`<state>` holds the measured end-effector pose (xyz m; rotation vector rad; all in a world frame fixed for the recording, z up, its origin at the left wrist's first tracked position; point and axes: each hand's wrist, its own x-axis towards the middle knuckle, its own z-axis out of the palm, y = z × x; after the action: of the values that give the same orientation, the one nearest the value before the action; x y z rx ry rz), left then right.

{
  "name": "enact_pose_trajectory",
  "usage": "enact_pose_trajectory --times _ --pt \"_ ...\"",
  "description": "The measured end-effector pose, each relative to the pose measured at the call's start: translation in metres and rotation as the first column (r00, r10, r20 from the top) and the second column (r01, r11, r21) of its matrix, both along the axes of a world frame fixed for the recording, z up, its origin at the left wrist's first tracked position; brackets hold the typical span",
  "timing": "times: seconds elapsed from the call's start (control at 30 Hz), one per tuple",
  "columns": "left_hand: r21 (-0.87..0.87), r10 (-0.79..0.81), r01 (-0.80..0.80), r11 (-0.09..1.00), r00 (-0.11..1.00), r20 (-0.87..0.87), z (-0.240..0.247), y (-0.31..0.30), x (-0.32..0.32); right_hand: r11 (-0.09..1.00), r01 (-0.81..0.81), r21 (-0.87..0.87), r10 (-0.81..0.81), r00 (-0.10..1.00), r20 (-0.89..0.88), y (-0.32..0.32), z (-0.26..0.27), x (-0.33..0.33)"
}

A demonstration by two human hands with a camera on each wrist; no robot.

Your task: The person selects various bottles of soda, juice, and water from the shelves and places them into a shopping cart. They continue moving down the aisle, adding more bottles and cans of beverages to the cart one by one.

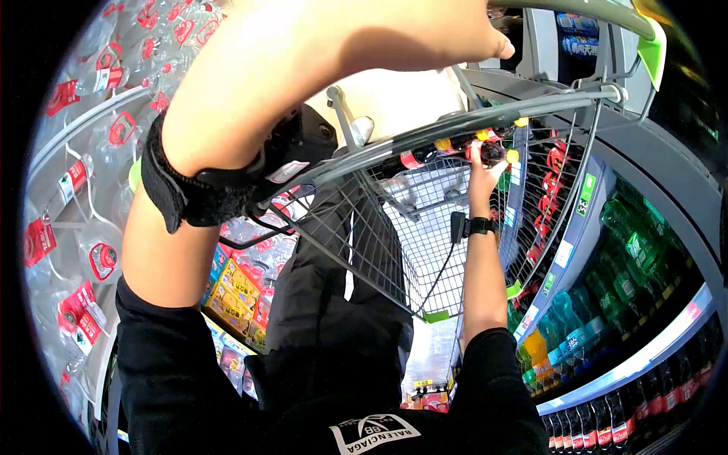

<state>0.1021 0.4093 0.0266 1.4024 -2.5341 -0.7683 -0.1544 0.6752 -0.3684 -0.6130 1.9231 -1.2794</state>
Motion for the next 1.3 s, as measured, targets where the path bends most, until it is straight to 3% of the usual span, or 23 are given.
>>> enact_pose_trajectory --times 0.07,0.13,0.17,0.2,0.27,0.4,0.47,0.5,0.53,0.6,0.63,0.67,0.7,0.77,0.8,0.9,0.93,0.97,1.0,1.03,1.13,1.2,1.3 --pt "0.19 -0.027 0.024 0.982 1.0 0.015 0.014 -0.01 0.0 0.998 0.063 0.023 -0.066 0.991 0.117 -0.006 0.024 0.011" --pt "0.104 -0.02 0.019 0.994 1.0 0.005 0.013 -0.007 0.005 1.0 -0.002 -0.022 0.004 0.997 0.072 -0.005 0.023 0.012" --pt "0.072 -0.019 0.019 0.997 1.0 0.004 0.011 -0.007 0.007 0.991 -0.113 0.066 0.116 0.992 -0.048 0.004 0.015 0.005" --pt "0.055 -0.022 0.022 0.998 1.0 0.003 0.01 -0.006 0.007 0.956 -0.271 0.108 0.275 0.961 -0.027 0.002 0.022 0.004" --pt "0.036 -0.028 0.028 0.999 1.0 0.003 0.008 -0.005 0.006 0.915 -0.394 0.087 0.385 0.917 0.103 0.005 0.033 0.015" --pt "0.027 -0.028 0.028 0.999 0.999 0.015 0.012 -0.013 0.017 0.886 -0.463 0.02 0.464 0.884 -0.065 0.005 0.027 0.027" --pt "0.382 -0.123 0.189 0.904 0.974 -0.191 0.015 -0.038 0.034 0.875 -0.467 0.128 0.467 0.884 0.032 -0.002 0.007 0.011" --pt "0.383 -0.123 0.188 0.905 0.974 -0.189 0.013 -0.038 0.037 0.824 -0.48 0.3 0.458 0.877 0.145 -0.002 -0.001 -0.003" --pt "0.377 -0.128 0.211 0.902 0.964 -0.233 0.009 -0.037 0.039 0.74 -0.535 0.408 0.594 0.805 -0.021 -0.017 0.012 -0.006" --pt "0.374 -0.132 0.234 0.897 0.951 -0.278 0.006 -0.037 0.041 0.579 -0.648 0.496 0.795 0.583 -0.168 -0.046 0.036 -0.006" --pt "0.42 -0.121 0.245 0.874 0.946 -0.302 0.004 -0.038 0.042 0.658 -0.636 0.404 0.753 0.572 -0.327 -0.051 0.044 -0.001" --pt "0.465 -0.107 0.257 0.847 0.94 -0.325 0.004 -0.039 0.043 0.656 -0.636 0.406 0.754 0.571 -0.325 -0.048 0.046 0.003" --pt "0.467 -0.104 0.256 0.847 0.939 -0.327 0.009 -0.039 0.035 0.763 -0.533 0.367 0.628 0.746 -0.223 -0.04 0.042 0.004" --pt "0.554 -0.073 0.032 0.832 0.996 0.052 0.025 -0.043 0.013 0.927 -0.257 0.274 0.295 0.949 -0.109 -0.017 0.03 0.012" --pt "0.555 -0.069 0.028 0.831 0.996 0.053 0.023 -0.043 0.015 0.981 -0.144 0.129 0.138 0.989 0.06 -0.004 0.017 0.01" --pt "0.461 -0.139 0.13 0.878 0.99 -0.016 -0.01 -0.036 0.027 0.983 -0.042 0.181 0.005 0.981 0.196 0.002 0.02 0.019" --pt "0.111 -0.115 0.135 0.985 0.979 -0.168 -0.045 -0.02 0.034 0.982 -0.042 0.187 0.004 0.98 0.2 0.004 0.015 0.016" --pt "-0.248 -0.147 0.067 0.966 0.937 -0.317 -0.063 -0.011 0.037 0.955 -0.194 0.225 0.163 0.975 0.148 0.005 0.004 0.006" --pt "-0.194 -0.133 0.082 0.978 0.954 -0.267 -0.061 -0.007 0.04 0.903 -0.336 0.267 0.321 0.942 0.101 0.0 -0.002 0.003" --pt "-0.092 -0.119 0.101 0.991 0.97 -0.211 -0.06 -0.007 0.041 0.875 -0.34 0.343 0.374 0.927 -0.035 -0.006 -0.01 0.006" --pt "0.015 -0.116 0.12 0.993 0.98 -0.16 -0.051 -0.004 0.043 0.87 -0.356 0.34 0.423 0.894 -0.147 -0.015 -0.001 0.011" --pt "0.011 -0.114 0.117 0.993 0.981 -0.154 -0.049 -0.003 0.045 0.86 -0.373 0.35 0.423 0.903 -0.078 -0.019 0.005 0.012" --pt "0.017 -0.108 0.111 0.994 0.984 -0.143 -0.045 -0.004 0.049 0.941 -0.221 0.256 0.26 0.957 -0.126 -0.029 0.022 0.024"
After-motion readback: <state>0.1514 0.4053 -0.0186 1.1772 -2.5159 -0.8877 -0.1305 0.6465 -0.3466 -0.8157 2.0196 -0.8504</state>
